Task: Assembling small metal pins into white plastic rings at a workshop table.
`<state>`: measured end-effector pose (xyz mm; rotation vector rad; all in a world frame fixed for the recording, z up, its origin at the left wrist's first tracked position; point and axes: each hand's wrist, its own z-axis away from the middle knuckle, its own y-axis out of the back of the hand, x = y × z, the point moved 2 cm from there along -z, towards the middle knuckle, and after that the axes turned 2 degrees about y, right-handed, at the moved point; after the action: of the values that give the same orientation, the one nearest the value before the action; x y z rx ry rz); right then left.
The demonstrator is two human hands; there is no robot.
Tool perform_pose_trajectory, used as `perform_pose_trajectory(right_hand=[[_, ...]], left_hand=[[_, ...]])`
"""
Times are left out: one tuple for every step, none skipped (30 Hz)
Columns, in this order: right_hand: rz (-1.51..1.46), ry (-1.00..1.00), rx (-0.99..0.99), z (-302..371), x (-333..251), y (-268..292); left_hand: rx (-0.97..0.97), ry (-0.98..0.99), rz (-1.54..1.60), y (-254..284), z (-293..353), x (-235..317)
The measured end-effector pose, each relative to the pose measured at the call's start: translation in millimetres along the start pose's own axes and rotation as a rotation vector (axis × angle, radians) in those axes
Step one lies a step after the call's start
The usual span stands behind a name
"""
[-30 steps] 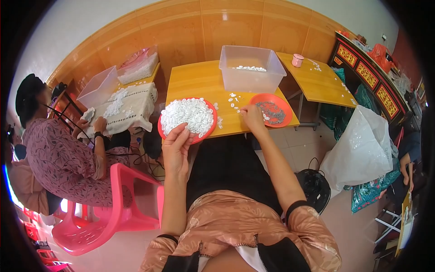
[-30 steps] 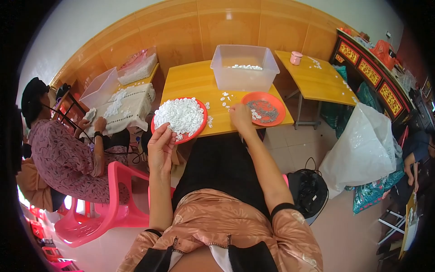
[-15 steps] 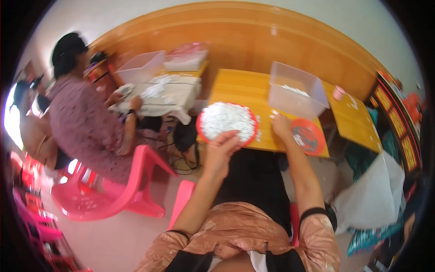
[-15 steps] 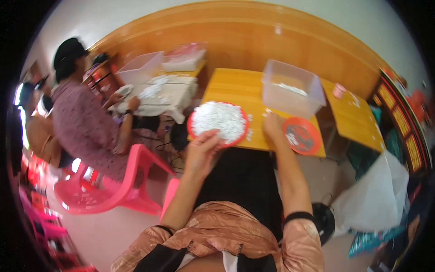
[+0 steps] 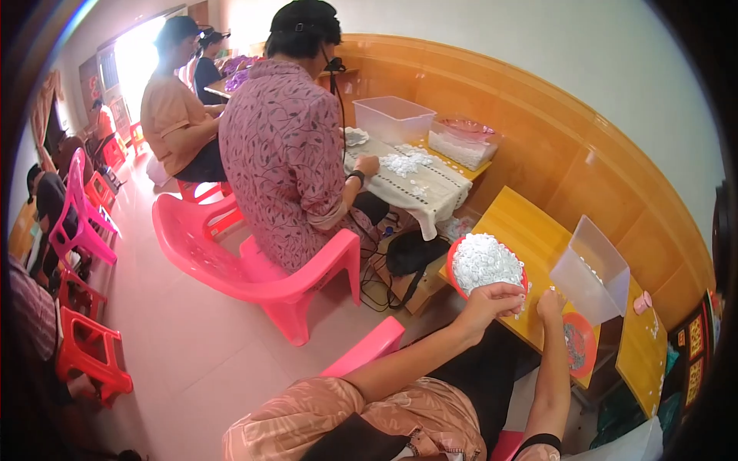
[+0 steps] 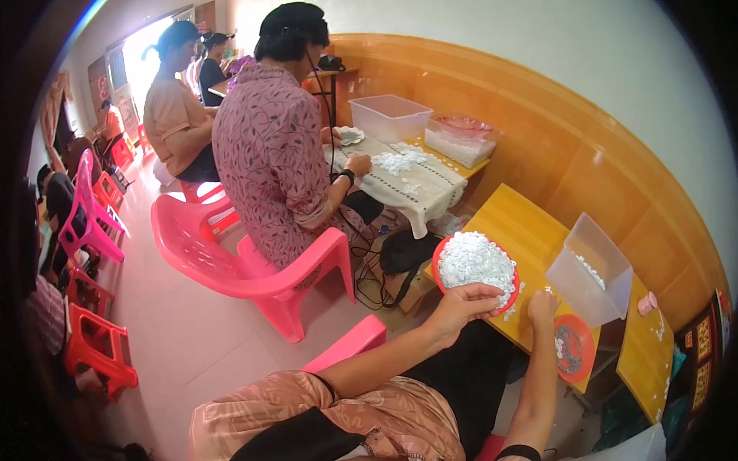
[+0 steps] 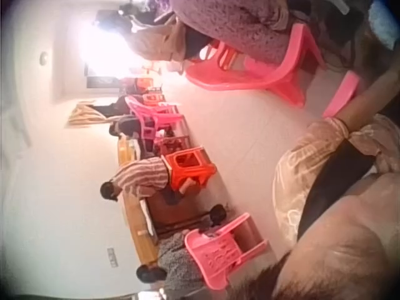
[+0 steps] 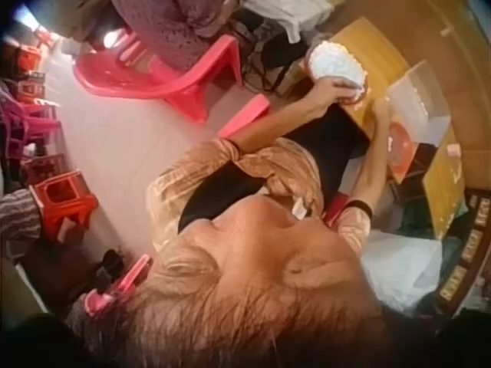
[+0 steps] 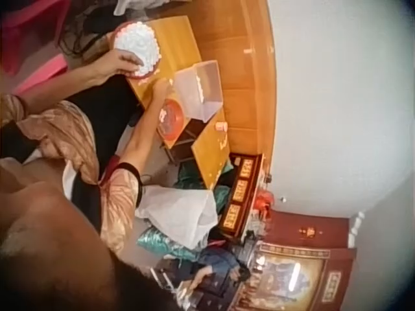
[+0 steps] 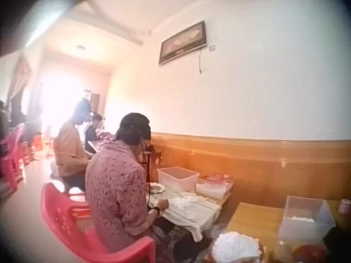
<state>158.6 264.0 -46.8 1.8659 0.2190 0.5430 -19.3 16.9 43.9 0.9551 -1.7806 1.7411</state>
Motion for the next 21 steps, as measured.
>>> perform_pose_trajectory(right_hand=[[-0.004,-0.015,0.005,-0.5,-0.7,2.9],[-0.009,-0.031,0.008,-1.0,-1.6,4.1],[-0.006,-0.027,0.01,-1.8,-2.0,4.3],[-0.049,-0.063,0.012,-1.9,-1.7,3.6],[-0.093,-0.099,0.013,-1.5,-1.2,2.1],[-0.091,-0.099,0.013,-0.6,1.4,-3.2],[-0.164,-0.137,0.056,-0.1,6.7,-8.8],[-0.237,-0.175,0.1,0.7,11.3,-13.6],[-0.238,-0.17,0.099,1.2,9.3,-11.4],[-0.296,-0.162,0.11,2.8,9.2,-8.2],[-0.353,-0.156,0.121,4.2,8.7,-4.7],[-0.351,-0.158,0.12,6.2,9.9,-2.3],[-0.363,-0.158,0.086,7.9,11.0,-0.8],[-0.374,-0.16,0.052,10.1,12.5,1.4],[-0.375,-0.158,0.052,11.1,12.0,6.1],[-0.42,-0.158,0.059,12.7,12.7,12.1],[-0.465,-0.158,0.067,14.7,14.8,19.3],[-0.465,-0.158,0.063,23.0,8.9,45.4],[-0.675,-0.209,0.122,34.2,-7.2,85.4],[-0.882,-0.271,0.183,46.8,-16.8,110.7],[-0.88,-0.278,0.183,56.5,-19.0,118.4]], left_hand=[[-0.016,0.001,-0.003,-4.8,0.6,2.8],[-0.031,0.0,-0.001,-7.8,3.2,6.5],[-0.03,-0.004,0.002,-6.1,2.9,6.8],[-0.027,-0.001,-0.009,-3.6,2.6,5.6],[-0.024,0.002,-0.02,-1.3,2.0,4.5],[-0.025,0.003,-0.019,1.3,1.0,3.5],[-0.015,0.004,0.005,3.8,0.3,2.8],[-0.006,0.006,0.028,5.4,-0.3,1.7],[-0.001,0.004,0.029,7.0,0.1,2.4],[0.002,0.001,0.037,8.2,0.5,3.2],[0.005,-0.001,0.044,9.2,1.1,4.1],[0.004,0.001,0.046,8.3,2.0,4.9],[-0.001,0.0,0.03,7.3,3.4,6.1],[-0.005,0.001,0.015,6.3,4.7,6.9],[-0.004,0.0,0.015,7.1,6.2,7.9],[-0.005,0.014,0.007,7.8,7.6,8.5],[-0.008,0.028,-0.002,8.4,8.2,8.5],[-0.005,0.03,-0.001,9.8,7.8,7.7],[-0.002,0.035,0.045,13.5,8.2,7.4],[-0.008,0.043,0.09,14.0,8.7,4.6],[-0.012,0.049,0.09,9.9,10.4,2.4]])
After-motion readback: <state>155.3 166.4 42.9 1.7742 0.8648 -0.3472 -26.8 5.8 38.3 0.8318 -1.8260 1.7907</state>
